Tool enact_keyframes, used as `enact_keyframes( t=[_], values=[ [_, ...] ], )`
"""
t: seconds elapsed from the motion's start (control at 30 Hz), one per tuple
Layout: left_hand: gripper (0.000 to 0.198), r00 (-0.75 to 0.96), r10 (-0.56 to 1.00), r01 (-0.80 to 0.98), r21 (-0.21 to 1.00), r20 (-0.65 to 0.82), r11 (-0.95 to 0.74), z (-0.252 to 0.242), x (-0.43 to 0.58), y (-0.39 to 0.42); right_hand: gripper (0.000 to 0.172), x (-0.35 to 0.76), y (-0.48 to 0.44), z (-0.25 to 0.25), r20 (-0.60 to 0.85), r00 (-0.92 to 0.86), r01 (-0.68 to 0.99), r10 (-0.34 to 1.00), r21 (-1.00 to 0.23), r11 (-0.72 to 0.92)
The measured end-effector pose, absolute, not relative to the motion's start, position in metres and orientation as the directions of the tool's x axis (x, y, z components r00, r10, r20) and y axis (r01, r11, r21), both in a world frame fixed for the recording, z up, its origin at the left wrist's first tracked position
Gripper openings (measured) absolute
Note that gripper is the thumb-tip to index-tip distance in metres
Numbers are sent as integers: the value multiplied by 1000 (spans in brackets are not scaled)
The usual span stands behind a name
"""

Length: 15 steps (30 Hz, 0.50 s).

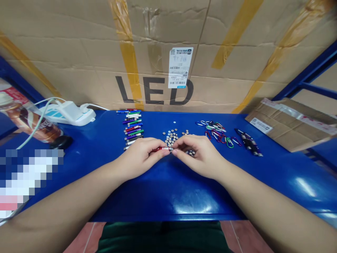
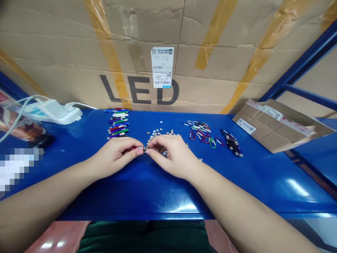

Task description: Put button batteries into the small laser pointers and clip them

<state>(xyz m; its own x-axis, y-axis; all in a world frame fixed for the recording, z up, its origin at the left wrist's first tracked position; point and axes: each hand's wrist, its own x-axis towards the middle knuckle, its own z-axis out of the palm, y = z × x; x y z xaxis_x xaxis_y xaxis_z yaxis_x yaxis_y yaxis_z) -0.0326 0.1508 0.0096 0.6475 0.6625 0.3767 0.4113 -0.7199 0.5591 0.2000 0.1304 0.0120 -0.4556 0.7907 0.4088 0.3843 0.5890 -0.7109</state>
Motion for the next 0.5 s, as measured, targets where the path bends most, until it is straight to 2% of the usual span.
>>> enact_keyframes(
  t=[0.07, 0.17, 0.3, 0.4, 0.5],
  values=[
    [20, 670, 617, 393, 507, 413, -767, 10, -33, 150, 16, 199, 131, 13, 297, -472, 350, 830, -801, 486],
    [17, 713, 537, 364, 417, 451, -833, 11, -34, 149, 30, 199, 133, 12, 65, -505, 205, 861, -959, 193],
    [23, 751, 451, 344, 297, 483, -890, 12, -34, 147, 46, 200, 135, 13, -125, -583, 64, 803, -992, -107],
    [29, 764, 421, 355, 227, 488, -907, 12, -34, 146, 47, 201, 134, 15, -148, -604, 53, 783, -988, -145],
    [33, 776, 433, 369, 227, 458, -901, 11, -34, 146, 39, 202, 131, 15, -92, -570, 144, 817, -990, -11]
  ],
)
